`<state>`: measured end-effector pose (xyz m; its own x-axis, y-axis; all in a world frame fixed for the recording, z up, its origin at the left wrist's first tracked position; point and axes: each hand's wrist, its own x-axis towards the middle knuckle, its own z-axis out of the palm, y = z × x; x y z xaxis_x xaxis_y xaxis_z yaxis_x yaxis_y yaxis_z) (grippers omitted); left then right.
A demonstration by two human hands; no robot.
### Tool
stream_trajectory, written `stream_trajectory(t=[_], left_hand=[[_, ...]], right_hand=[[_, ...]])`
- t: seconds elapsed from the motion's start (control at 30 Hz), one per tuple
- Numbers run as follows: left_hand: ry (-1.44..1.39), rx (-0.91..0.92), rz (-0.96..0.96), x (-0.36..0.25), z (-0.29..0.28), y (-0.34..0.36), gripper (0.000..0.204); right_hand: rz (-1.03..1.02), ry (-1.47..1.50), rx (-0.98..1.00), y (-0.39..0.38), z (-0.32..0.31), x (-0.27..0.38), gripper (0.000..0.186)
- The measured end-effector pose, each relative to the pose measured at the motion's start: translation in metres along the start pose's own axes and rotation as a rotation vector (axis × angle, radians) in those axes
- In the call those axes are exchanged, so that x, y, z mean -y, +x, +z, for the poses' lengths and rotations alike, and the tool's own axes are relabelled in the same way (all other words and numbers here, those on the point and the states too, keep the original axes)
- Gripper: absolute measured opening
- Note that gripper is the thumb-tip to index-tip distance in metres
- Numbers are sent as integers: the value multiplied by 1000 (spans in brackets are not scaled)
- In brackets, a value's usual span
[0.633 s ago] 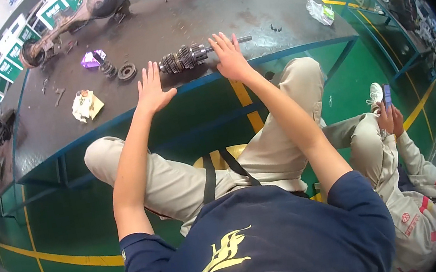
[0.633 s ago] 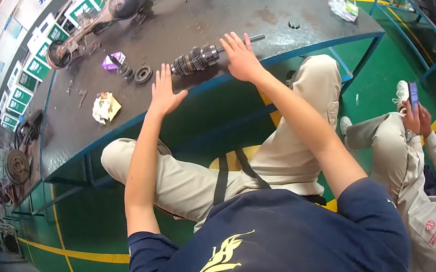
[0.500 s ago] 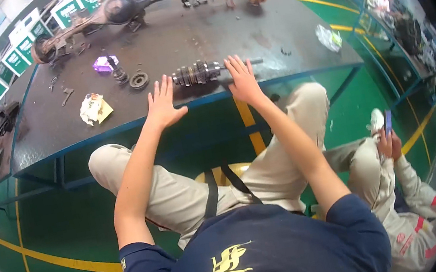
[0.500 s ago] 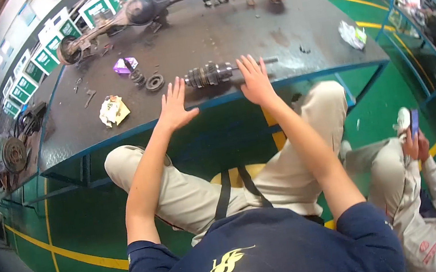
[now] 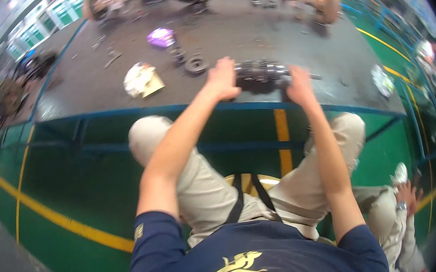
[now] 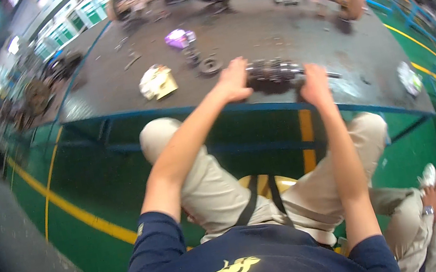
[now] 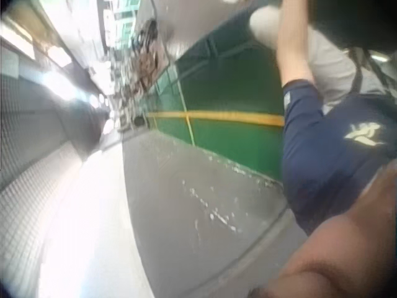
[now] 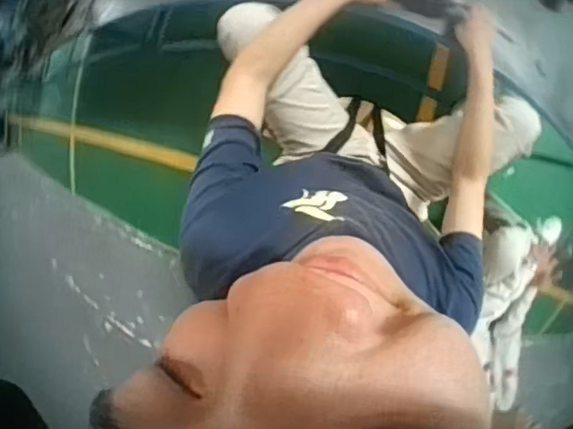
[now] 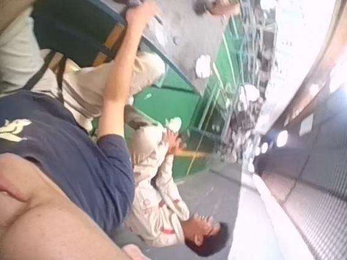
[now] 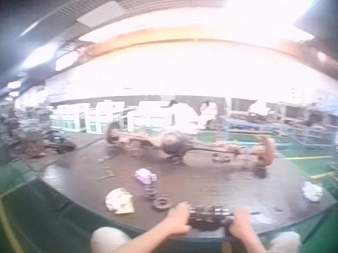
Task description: The person handles a transmission shaft assembly by hand, rotating the shaft and gears while checking the alignment of the components on a workbench.
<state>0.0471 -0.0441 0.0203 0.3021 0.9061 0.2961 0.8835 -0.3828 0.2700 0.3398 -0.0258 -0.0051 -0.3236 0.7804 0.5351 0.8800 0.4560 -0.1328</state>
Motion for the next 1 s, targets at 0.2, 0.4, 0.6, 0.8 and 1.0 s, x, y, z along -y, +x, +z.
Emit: stream_trajectory(t=[0.2,0.4,0.6,0.8,1.0], left_hand=[[-96,116,10,10,3,-18,98],[-27,158,-3,0,-17,-53,93],[33,17,-10,-12,-19,-20,88],[351,126,-119,2,-8,0,72],[75,77,35,32,21,24,74]], right_hand=[[162,-156,187,-10,-4,22,77],[318,-34,465,-22,-30,-5,80],[95,-94,321,3,-21,-2,72],[-89,-195,62,9,-4,23,44],[48,-215,356,13,1,14,51]])
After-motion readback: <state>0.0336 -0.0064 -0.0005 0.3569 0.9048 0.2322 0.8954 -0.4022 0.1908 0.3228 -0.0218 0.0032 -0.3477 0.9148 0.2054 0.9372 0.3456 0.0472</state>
